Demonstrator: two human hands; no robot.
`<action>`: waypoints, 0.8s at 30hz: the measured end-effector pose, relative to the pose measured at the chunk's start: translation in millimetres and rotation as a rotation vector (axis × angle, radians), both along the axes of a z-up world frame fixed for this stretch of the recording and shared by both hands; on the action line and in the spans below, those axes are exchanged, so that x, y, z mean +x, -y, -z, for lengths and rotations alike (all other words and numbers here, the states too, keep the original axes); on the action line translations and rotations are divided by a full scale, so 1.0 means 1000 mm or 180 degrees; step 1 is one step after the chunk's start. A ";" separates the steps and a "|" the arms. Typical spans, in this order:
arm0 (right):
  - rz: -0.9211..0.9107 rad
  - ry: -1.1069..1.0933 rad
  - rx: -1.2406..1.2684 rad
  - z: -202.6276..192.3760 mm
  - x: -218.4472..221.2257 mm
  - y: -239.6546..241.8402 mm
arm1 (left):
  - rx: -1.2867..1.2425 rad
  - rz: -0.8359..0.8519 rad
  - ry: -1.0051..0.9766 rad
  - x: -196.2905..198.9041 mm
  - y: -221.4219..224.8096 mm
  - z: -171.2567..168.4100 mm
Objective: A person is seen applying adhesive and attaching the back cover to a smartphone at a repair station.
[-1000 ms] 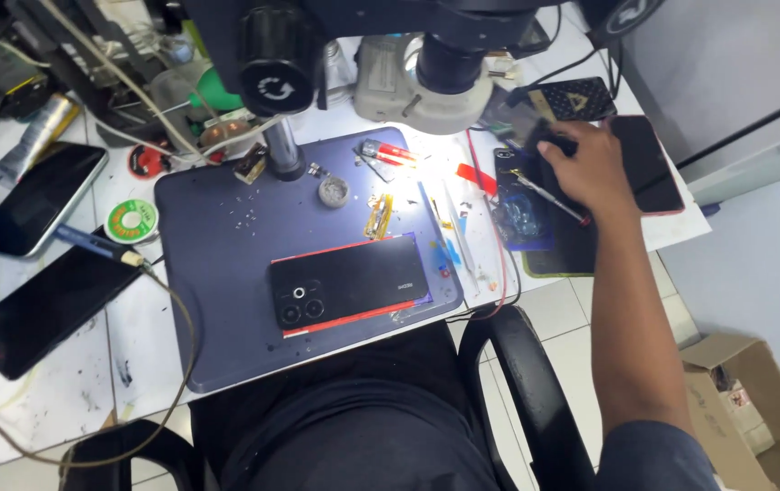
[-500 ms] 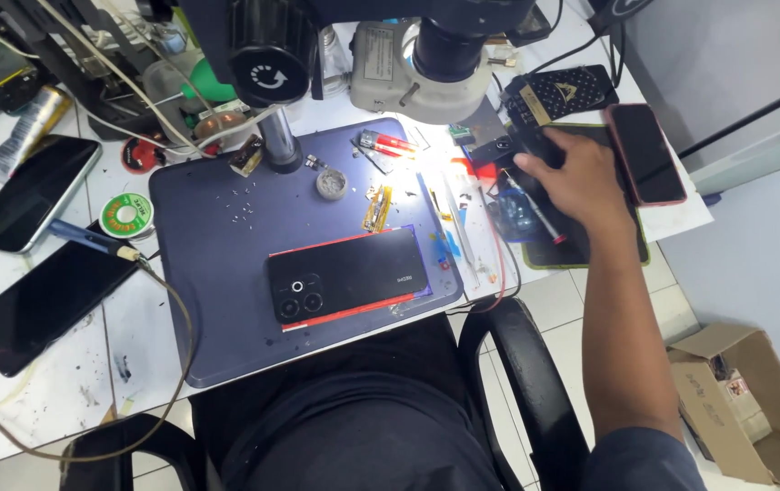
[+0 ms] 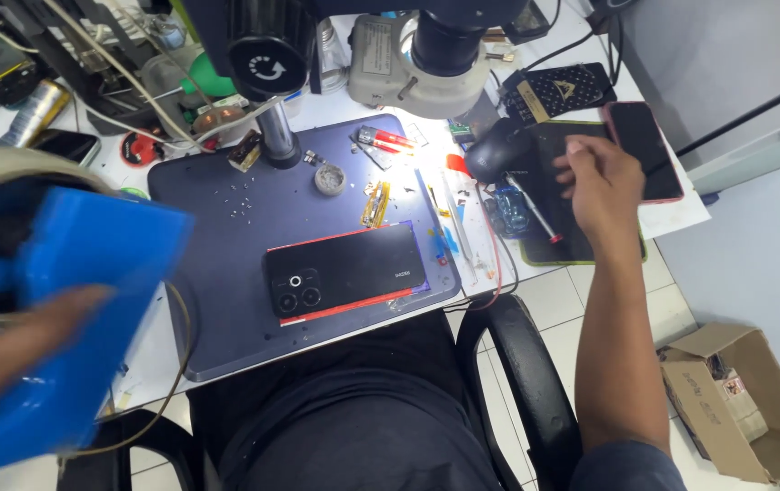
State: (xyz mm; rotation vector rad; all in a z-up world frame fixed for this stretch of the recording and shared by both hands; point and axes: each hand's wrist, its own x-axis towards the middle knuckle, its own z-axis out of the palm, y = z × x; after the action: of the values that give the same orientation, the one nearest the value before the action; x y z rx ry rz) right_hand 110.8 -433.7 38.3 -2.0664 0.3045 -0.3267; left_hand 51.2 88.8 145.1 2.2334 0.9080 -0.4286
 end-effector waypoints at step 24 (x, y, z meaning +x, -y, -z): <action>-0.0619 0.0296 0.1337 -0.025 -0.051 0.037 | -0.1050 0.3110 0.3084 0.007 0.275 0.034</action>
State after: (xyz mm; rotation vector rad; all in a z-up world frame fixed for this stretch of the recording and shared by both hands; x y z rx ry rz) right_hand 60.0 -470.5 63.1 -1.6457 0.1021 -0.2176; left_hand 58.7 -185.7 110.7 2.0353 -0.7253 0.1262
